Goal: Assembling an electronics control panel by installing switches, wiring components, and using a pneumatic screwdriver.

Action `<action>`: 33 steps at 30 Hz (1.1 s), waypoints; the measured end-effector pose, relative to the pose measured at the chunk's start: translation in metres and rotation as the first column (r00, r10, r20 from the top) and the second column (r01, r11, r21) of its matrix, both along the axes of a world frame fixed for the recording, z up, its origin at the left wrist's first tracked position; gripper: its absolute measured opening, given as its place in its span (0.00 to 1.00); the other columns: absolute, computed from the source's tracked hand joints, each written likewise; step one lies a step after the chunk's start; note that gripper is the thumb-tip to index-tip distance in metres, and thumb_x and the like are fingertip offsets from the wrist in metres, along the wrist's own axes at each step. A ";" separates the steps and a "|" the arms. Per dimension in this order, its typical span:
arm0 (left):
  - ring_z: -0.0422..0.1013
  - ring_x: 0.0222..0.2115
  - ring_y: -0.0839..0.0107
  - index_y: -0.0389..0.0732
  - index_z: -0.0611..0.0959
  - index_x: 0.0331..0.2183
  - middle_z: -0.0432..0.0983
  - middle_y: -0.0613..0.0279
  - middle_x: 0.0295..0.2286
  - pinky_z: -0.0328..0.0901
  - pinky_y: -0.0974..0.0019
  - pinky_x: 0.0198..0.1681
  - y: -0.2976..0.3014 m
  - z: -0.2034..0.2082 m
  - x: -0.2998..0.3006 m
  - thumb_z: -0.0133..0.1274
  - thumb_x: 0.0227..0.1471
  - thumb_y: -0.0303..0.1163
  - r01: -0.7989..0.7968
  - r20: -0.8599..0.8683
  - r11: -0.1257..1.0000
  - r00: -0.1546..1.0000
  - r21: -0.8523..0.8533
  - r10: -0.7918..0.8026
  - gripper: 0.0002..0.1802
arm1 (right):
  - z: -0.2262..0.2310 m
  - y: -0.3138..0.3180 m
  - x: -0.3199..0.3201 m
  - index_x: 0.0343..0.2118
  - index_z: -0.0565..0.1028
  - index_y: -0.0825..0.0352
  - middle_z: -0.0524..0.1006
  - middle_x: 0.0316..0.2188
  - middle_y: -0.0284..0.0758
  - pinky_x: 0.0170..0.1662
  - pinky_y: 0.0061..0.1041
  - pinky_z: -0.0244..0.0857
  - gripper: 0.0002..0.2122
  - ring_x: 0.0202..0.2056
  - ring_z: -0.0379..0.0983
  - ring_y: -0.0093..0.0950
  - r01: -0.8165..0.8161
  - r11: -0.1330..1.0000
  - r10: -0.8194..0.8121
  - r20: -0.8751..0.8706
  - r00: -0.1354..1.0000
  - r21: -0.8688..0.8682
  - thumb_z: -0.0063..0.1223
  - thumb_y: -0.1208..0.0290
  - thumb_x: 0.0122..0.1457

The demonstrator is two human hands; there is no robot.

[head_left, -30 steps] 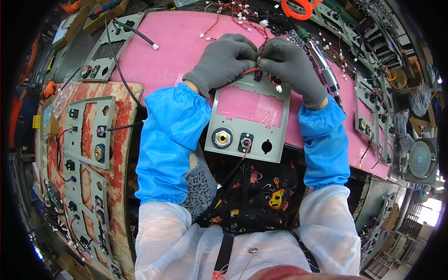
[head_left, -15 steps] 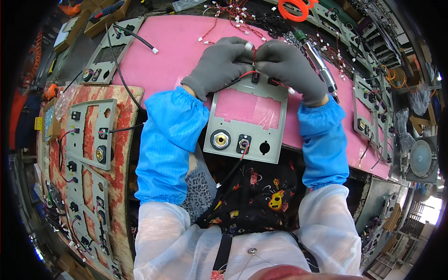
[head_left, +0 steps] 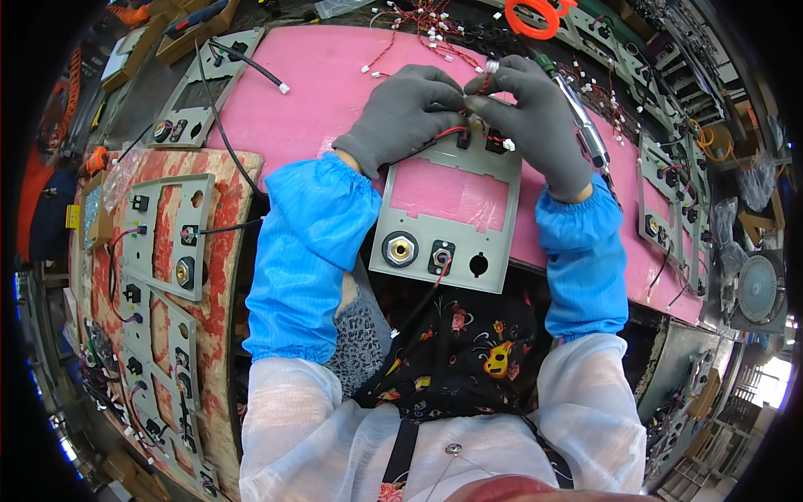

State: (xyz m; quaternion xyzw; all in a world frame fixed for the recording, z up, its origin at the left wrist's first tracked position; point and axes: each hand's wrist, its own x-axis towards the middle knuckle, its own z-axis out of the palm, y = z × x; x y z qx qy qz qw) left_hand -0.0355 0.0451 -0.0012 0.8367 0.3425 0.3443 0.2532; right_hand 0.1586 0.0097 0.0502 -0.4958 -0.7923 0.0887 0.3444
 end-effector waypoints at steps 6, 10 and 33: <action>0.71 0.45 0.64 0.42 0.86 0.36 0.76 0.60 0.41 0.68 0.63 0.47 -0.003 0.002 0.000 0.62 0.47 0.34 -0.026 -0.049 0.997 0.998 0.077 0.030 0.12 | 0.010 -0.007 0.004 0.30 0.82 0.63 0.75 0.29 0.33 0.37 0.30 0.67 0.07 0.36 0.72 0.30 -0.188 0.981 0.193 0.130 0.972 -0.054 0.63 0.71 0.46; 0.71 0.45 0.64 0.42 0.86 0.36 0.76 0.59 0.41 0.68 0.63 0.48 0.000 -0.001 -0.001 0.62 0.46 0.34 -0.007 -0.043 0.999 0.999 0.048 0.009 0.12 | 0.019 -0.012 0.012 0.35 0.81 0.67 0.74 0.30 0.35 0.38 0.27 0.67 0.09 0.33 0.73 0.27 -0.262 0.886 0.281 -0.007 0.960 -0.384 0.58 0.74 0.49; 0.72 0.42 0.64 0.42 0.86 0.34 0.77 0.60 0.38 0.69 0.64 0.44 0.003 0.000 0.002 0.63 0.44 0.32 -0.008 -0.082 0.999 0.997 0.036 0.011 0.11 | -0.007 0.009 0.013 0.31 0.79 0.72 0.76 0.20 0.32 0.29 0.22 0.67 0.09 0.24 0.72 0.19 -0.197 0.911 0.116 -0.233 0.966 -0.363 0.60 0.69 0.53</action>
